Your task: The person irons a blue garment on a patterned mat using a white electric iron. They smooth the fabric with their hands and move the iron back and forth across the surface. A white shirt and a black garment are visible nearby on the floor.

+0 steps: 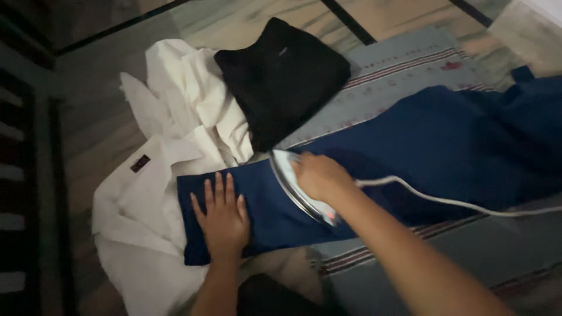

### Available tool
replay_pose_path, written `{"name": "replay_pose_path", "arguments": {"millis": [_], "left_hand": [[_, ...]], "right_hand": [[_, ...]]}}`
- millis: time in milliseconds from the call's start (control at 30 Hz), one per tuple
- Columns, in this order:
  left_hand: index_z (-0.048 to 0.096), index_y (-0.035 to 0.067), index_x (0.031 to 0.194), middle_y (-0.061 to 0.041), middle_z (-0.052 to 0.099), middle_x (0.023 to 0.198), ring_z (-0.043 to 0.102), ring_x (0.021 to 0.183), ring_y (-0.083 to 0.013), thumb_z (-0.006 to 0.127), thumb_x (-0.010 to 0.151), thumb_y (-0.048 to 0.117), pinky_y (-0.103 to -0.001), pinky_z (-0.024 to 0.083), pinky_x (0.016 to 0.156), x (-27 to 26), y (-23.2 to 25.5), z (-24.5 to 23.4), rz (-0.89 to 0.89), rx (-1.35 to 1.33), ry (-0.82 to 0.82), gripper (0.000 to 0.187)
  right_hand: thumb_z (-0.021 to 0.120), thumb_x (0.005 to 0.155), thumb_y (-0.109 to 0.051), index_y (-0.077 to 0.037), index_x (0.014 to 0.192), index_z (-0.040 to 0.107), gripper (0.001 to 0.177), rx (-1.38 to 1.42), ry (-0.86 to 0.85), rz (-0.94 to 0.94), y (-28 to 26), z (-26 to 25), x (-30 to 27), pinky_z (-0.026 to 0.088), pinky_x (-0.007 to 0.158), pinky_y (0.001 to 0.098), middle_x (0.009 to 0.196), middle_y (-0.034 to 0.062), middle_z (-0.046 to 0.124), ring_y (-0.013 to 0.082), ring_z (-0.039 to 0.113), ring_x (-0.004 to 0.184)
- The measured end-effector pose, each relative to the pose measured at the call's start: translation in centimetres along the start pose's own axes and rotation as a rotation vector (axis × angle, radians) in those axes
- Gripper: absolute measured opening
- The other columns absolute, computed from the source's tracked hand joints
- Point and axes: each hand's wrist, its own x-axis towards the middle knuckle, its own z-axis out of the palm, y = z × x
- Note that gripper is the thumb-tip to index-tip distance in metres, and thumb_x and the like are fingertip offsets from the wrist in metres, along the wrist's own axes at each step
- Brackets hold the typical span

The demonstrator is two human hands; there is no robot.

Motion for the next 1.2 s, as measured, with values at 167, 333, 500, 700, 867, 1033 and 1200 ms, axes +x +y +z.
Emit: {"name": "replay_pose_path", "arguments": {"millis": [167, 333, 500, 700, 867, 1033, 1200], "left_hand": [[0.05, 0.011, 0.152, -0.013, 0.047, 0.158, 0.038, 0.149, -0.0336, 0.045, 0.102, 0.034, -0.061, 0.014, 0.124, -0.1, -0.1, -0.3, 0.019, 0.022, -0.012, 0.055], [0.052, 0.01, 0.151, -0.014, 0.048, 0.157, 0.039, 0.148, -0.0349, 0.046, 0.103, 0.034, -0.062, 0.015, 0.124, 0.0, -0.1, -0.1, 0.006, 0.002, -0.012, 0.054], [0.053, 0.008, 0.151, -0.015, 0.049, 0.157, 0.04, 0.148, -0.036, 0.046, 0.104, 0.032, -0.061, 0.016, 0.125, -0.2, 0.2, -0.2, 0.014, 0.004, -0.013, 0.053], [0.053, 0.01, 0.149, -0.014, 0.049, 0.155, 0.04, 0.147, -0.0353, 0.046, 0.102, 0.033, -0.061, 0.015, 0.123, 0.1, -0.1, -0.5, 0.028, 0.013, -0.03, 0.053], [0.052, 0.009, 0.151, -0.014, 0.049, 0.158, 0.039, 0.148, -0.0348, 0.045, 0.104, 0.033, -0.061, 0.014, 0.125, -0.2, -0.2, 0.0, 0.006, -0.039, -0.012, 0.053], [0.051, 0.01, 0.152, -0.014, 0.048, 0.157, 0.039, 0.148, -0.0351, 0.046, 0.103, 0.034, -0.061, 0.013, 0.124, -0.3, -0.3, -0.2, 0.008, -0.027, -0.02, 0.054], [0.05, 0.01, 0.152, -0.013, 0.047, 0.158, 0.038, 0.149, -0.035, 0.045, 0.102, 0.033, -0.061, 0.013, 0.124, -0.2, -0.4, 0.2, 0.005, -0.016, -0.016, 0.055]], "right_hand": [[0.044, 0.102, -0.04, 0.001, 0.121, 0.064, 0.049, 0.012, 0.04, -0.013, -2.1, -0.2, 0.3, 0.054, 0.092, 0.0543, 0.107, 0.0304, 0.07, 0.0473, 0.068, 0.102], [0.039, 0.104, -0.04, -0.001, 0.127, 0.059, 0.049, -0.019, -0.166, -0.027, 0.9, -0.9, -5.8, 0.056, 0.089, 0.0517, 0.103, 0.0279, 0.072, 0.0428, 0.073, 0.097], [0.039, 0.104, -0.042, -0.001, 0.123, 0.061, 0.05, -0.037, -0.15, -0.005, -1.2, -0.3, -3.4, 0.056, 0.09, 0.0521, 0.106, 0.027, 0.072, 0.0426, 0.07, 0.1], [0.039, 0.105, -0.041, -0.002, 0.121, 0.061, 0.048, -0.027, -0.094, -0.025, -3.9, 0.1, -1.9, 0.055, 0.09, 0.0526, 0.109, 0.027, 0.071, 0.0431, 0.07, 0.102], [0.035, 0.105, -0.042, -0.003, 0.12, 0.059, 0.049, -0.061, -0.213, 0.082, 1.0, -1.8, -5.8, 0.058, 0.088, 0.0527, 0.101, 0.0249, 0.074, 0.041, 0.075, 0.097], [0.036, 0.106, -0.043, -0.001, 0.118, 0.062, 0.05, -0.107, -0.015, 0.018, 1.3, -1.5, -2.7, 0.055, 0.088, 0.056, 0.1, 0.0295, 0.071, 0.0475, 0.069, 0.098], [0.031, 0.107, -0.044, -0.003, 0.119, 0.06, 0.052, -0.068, -0.113, 0.129, 3.3, -2.0, -5.5, 0.057, 0.087, 0.0536, 0.098, 0.0293, 0.073, 0.0435, 0.073, 0.096]]}}
